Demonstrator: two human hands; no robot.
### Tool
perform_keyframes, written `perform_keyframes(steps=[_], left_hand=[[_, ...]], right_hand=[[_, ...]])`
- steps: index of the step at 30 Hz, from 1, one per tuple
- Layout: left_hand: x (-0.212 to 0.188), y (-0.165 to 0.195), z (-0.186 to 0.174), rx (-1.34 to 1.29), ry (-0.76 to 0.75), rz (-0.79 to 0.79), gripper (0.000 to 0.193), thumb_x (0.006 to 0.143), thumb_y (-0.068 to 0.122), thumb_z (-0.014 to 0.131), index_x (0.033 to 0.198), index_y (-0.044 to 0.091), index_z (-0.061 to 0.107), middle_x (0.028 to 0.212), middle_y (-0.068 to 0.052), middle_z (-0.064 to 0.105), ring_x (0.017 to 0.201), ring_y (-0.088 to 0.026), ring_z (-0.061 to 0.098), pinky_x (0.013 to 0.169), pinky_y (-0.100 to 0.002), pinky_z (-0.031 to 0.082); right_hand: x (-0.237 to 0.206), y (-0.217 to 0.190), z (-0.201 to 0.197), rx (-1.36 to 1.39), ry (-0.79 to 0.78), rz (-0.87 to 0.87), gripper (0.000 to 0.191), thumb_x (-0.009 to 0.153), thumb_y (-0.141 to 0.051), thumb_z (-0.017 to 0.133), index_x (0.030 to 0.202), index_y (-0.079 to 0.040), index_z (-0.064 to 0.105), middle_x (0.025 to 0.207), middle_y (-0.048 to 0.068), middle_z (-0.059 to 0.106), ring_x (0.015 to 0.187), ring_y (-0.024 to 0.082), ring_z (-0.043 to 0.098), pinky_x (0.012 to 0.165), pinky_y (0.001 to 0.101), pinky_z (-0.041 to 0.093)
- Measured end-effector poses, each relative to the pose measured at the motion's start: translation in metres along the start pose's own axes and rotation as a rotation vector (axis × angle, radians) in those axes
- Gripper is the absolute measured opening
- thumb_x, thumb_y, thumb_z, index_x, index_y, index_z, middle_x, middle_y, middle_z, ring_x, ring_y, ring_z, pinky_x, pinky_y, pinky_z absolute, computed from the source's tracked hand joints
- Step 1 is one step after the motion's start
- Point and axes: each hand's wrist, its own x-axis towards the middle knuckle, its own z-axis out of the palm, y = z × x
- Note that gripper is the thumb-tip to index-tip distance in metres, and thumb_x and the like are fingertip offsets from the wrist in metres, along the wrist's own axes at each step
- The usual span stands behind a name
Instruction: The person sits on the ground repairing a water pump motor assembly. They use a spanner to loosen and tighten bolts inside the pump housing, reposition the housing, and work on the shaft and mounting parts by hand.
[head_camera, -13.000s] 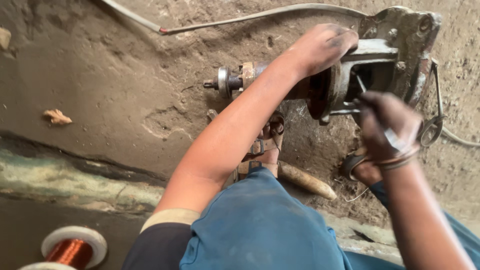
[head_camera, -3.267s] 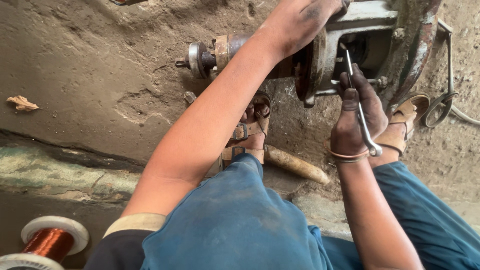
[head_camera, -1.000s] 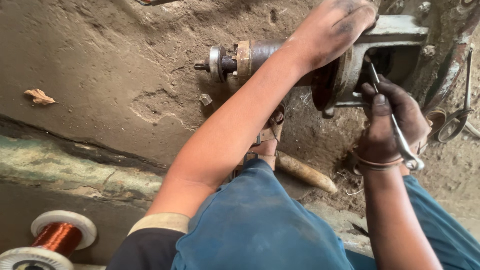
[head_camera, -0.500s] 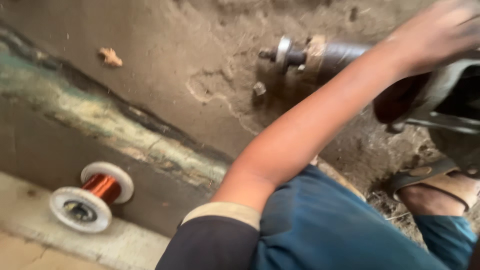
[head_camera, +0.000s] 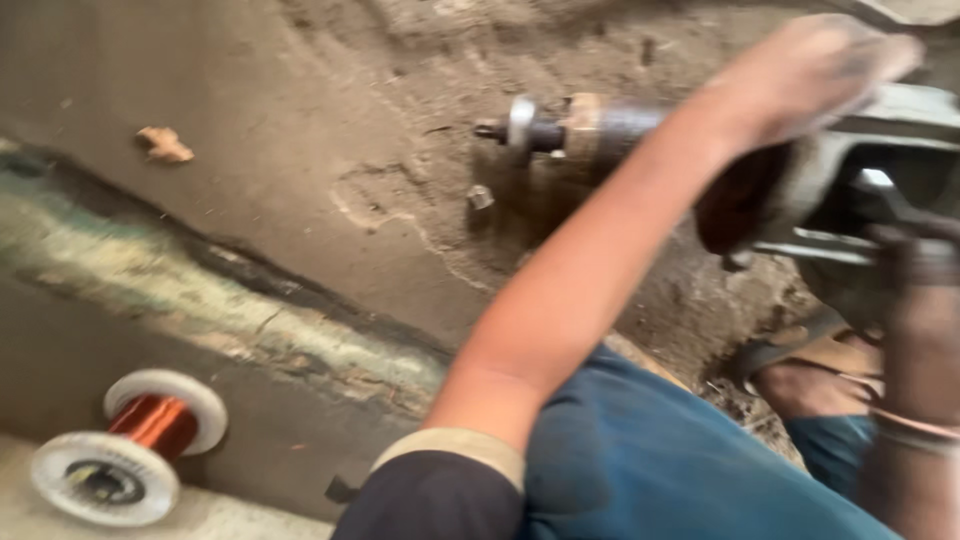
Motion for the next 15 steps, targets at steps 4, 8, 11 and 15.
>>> perform_keyframes(steps=[4, 8, 11, 15], left_hand=[[-0.009, 0.011, -0.003, -0.025, -0.186, -0.299, 0.061, 0.101, 0.054, 0.043, 0.082, 0.004, 0.071, 0.071, -0.008, 0.065, 0.069, -0.025, 0.056, 0.058, -0.042, 0.048], [-0.014, 0.002, -0.007, -0.02, -0.088, -0.124, 0.057, 0.099, 0.054, 0.044, 0.087, 0.007, 0.072, 0.08, -0.007, 0.074, 0.076, -0.021, 0.069, 0.07, -0.04, 0.057], [-0.017, -0.004, -0.013, 0.096, 0.03, 0.116, 0.052, 0.105, 0.051, 0.046, 0.102, 0.007, 0.075, 0.1, -0.01, 0.073, 0.095, -0.022, 0.066, 0.084, -0.041, 0.053], [-0.024, 0.011, -0.024, 0.04, -0.112, -0.137, 0.048, 0.1, 0.044, 0.041, 0.083, 0.009, 0.07, 0.089, -0.008, 0.073, 0.085, -0.021, 0.065, 0.078, -0.039, 0.053]], right_hand=[[-0.034, 0.016, 0.034, 0.43, 0.261, 0.024, 0.014, 0.112, 0.001, 0.057, 0.123, 0.007, 0.064, 0.13, 0.019, 0.068, 0.117, 0.023, 0.071, 0.107, 0.0357, 0.061], [-0.04, 0.012, 0.048, 0.481, 0.247, 0.123, 0.019, 0.113, 0.004, 0.059, 0.129, 0.008, 0.066, 0.134, 0.022, 0.07, 0.121, 0.023, 0.07, 0.109, 0.0339, 0.059], [-0.039, 0.018, 0.052, 0.593, 0.297, 0.128, 0.018, 0.113, 0.004, 0.059, 0.129, 0.009, 0.064, 0.137, 0.024, 0.067, 0.124, 0.024, 0.069, 0.112, 0.0349, 0.057], [-0.037, 0.033, 0.062, 0.756, 0.311, 0.097, 0.02, 0.112, 0.005, 0.057, 0.131, 0.008, 0.061, 0.14, 0.023, 0.064, 0.124, 0.026, 0.069, 0.114, 0.0356, 0.057]])
